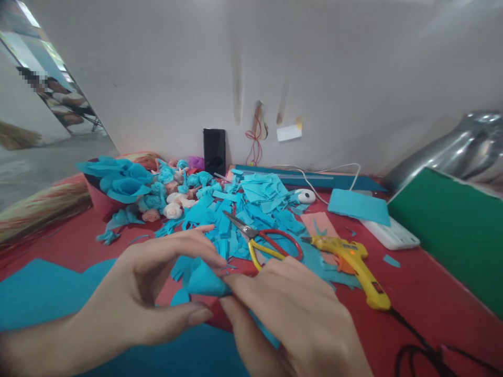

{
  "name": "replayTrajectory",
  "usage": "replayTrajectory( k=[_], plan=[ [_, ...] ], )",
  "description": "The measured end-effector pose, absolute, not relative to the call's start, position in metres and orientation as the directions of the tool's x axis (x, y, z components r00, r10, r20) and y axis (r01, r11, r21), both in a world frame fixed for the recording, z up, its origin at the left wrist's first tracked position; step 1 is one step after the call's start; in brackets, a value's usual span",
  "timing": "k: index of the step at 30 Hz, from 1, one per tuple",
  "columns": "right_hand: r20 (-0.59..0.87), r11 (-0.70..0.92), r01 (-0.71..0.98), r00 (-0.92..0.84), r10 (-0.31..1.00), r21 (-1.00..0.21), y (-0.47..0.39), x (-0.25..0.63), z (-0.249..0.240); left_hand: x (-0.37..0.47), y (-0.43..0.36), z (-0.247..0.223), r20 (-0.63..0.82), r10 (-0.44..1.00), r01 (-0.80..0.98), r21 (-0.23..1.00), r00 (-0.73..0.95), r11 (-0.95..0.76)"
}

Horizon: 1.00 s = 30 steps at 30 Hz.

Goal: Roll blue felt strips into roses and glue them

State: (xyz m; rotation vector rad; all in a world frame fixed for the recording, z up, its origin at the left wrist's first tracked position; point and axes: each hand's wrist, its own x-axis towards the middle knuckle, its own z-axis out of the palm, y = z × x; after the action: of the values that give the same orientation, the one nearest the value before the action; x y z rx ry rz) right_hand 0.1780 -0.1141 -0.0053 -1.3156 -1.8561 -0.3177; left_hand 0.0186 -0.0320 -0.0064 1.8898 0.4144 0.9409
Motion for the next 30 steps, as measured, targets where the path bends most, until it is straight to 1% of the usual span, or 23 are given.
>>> replayTrajectory(
  k=[4,7,9,12,15,18,20,22,24,27,30],
  plan=[
    [0.799,0.534,0.806,-0.134,0.586,-0.256,-0.106,0.179,-0.008,0.018,-0.032,-0.005,0.433,0.626,-0.112,0.868,0.649,-0.485],
    [0.842,0.575,0.783,-0.129,0.523,-0.237,-0.103,0.178,-0.011,0.019,-0.033,-0.004,0.436,0.639,-0.114,0.870,0.634,-0.481],
    [0.816,0.527,0.813,-0.119,0.566,-0.247,-0.106,0.177,-0.011,0.019,-0.033,-0.004,0.440,0.649,-0.108,0.868,0.621,-0.485],
    [0.732,0.435,0.851,-0.093,0.675,-0.293,-0.110,0.174,-0.009,0.020,-0.032,-0.004,0.464,0.653,-0.094,0.850,0.598,-0.518],
    [0.674,0.462,0.821,-0.133,0.727,-0.336,-0.111,0.174,-0.006,0.020,-0.031,-0.004,0.548,0.611,-0.089,0.782,0.571,-0.618],
    [0.563,0.482,0.797,-0.224,0.796,-0.365,-0.109,0.178,-0.004,0.019,-0.031,-0.002,0.603,0.550,-0.044,0.696,0.578,-0.717],
    [0.527,0.517,0.774,-0.286,0.801,-0.365,-0.108,0.183,-0.003,0.017,-0.031,0.000,0.602,0.537,0.002,0.665,0.591,-0.747],
    [0.546,0.560,0.754,-0.326,0.772,-0.342,-0.107,0.187,-0.003,0.015,-0.032,0.001,0.591,0.528,0.036,0.645,0.609,-0.763],
    [0.586,0.586,0.741,-0.327,0.741,-0.328,-0.106,0.191,-0.004,0.013,-0.033,0.001,0.593,0.508,0.039,0.626,0.625,-0.779],
    [0.574,0.611,0.697,-0.344,0.744,-0.374,-0.104,0.193,-0.006,0.013,-0.032,0.001,0.614,0.477,0.010,0.607,0.629,-0.794],
    [0.566,0.619,0.671,-0.347,0.748,-0.408,-0.101,0.191,-0.008,0.013,-0.032,0.000,0.618,0.471,-0.012,0.614,0.629,-0.789]
  ],
)
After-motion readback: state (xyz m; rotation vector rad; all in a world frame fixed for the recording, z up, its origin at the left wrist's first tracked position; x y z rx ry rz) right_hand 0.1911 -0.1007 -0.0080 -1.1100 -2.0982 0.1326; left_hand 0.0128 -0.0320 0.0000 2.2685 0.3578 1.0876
